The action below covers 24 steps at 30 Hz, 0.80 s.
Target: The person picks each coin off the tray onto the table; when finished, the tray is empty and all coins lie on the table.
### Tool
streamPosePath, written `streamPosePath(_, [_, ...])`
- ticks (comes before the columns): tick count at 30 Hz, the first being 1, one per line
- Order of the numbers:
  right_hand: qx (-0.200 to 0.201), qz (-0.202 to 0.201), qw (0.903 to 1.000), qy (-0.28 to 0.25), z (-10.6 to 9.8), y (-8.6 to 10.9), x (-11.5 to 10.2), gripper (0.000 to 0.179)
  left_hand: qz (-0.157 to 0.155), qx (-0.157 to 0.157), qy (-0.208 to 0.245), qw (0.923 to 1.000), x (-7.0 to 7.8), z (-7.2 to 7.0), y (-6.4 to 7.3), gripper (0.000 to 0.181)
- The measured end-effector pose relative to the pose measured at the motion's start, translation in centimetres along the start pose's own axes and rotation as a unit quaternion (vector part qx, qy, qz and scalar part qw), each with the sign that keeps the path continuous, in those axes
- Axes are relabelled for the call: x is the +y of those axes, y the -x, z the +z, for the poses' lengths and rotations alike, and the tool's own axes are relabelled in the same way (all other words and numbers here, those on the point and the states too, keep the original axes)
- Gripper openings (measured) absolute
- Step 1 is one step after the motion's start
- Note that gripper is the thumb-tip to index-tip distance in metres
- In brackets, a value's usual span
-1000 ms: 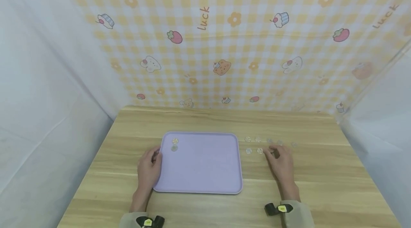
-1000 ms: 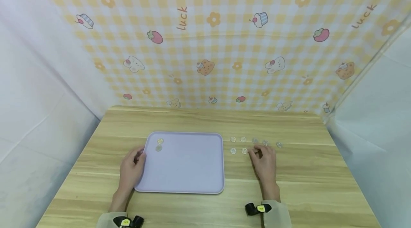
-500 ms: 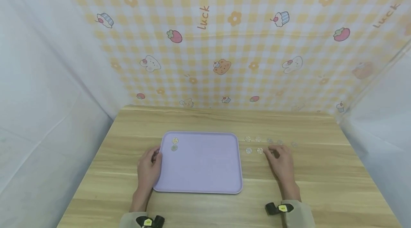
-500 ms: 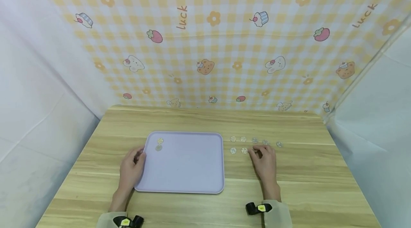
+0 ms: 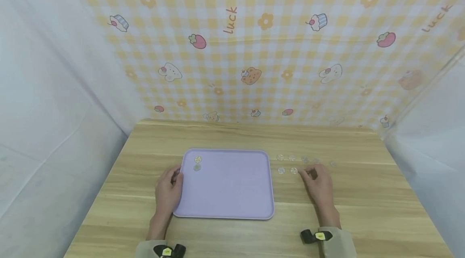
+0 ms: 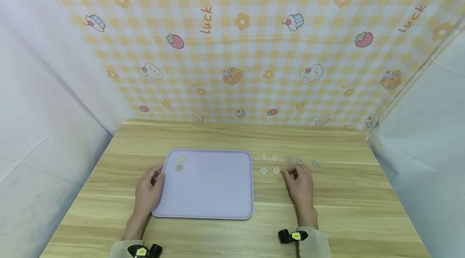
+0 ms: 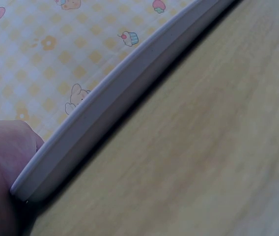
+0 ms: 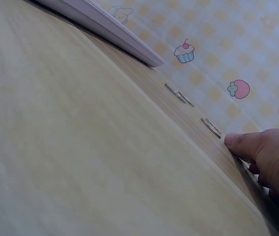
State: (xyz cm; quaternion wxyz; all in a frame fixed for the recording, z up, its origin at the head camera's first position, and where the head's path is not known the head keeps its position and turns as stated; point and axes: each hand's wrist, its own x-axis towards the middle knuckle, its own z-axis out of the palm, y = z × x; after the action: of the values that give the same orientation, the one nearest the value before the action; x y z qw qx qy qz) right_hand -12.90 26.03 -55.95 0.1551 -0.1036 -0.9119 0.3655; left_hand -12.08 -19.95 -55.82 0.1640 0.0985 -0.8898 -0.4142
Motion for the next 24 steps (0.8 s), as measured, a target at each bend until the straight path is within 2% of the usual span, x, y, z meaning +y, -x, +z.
streamPosePath(10, [-0.002, 0.003, 1.0000, -0.001, -0.02, 0.03, 0.11, 0.026, 0.012, 0.003, 0.005, 0.9999, -0.05, 0.00, 0.00, 0.027])
streamPosePath(18, [-0.012, -0.003, 0.9999, 0.011, 0.01, -0.01, 0.27, 0.024, 0.003, -0.003, -0.001, 1.0000, -0.05, 0.01, -0.04, 0.027])
streamPosePath(24, [-0.008, -0.013, 0.9999, -0.001, -0.03, 0.03, 0.44, 0.024, 0.003, -0.001, 0.001, 1.0000, -0.09, 0.12, -0.10, 0.028])
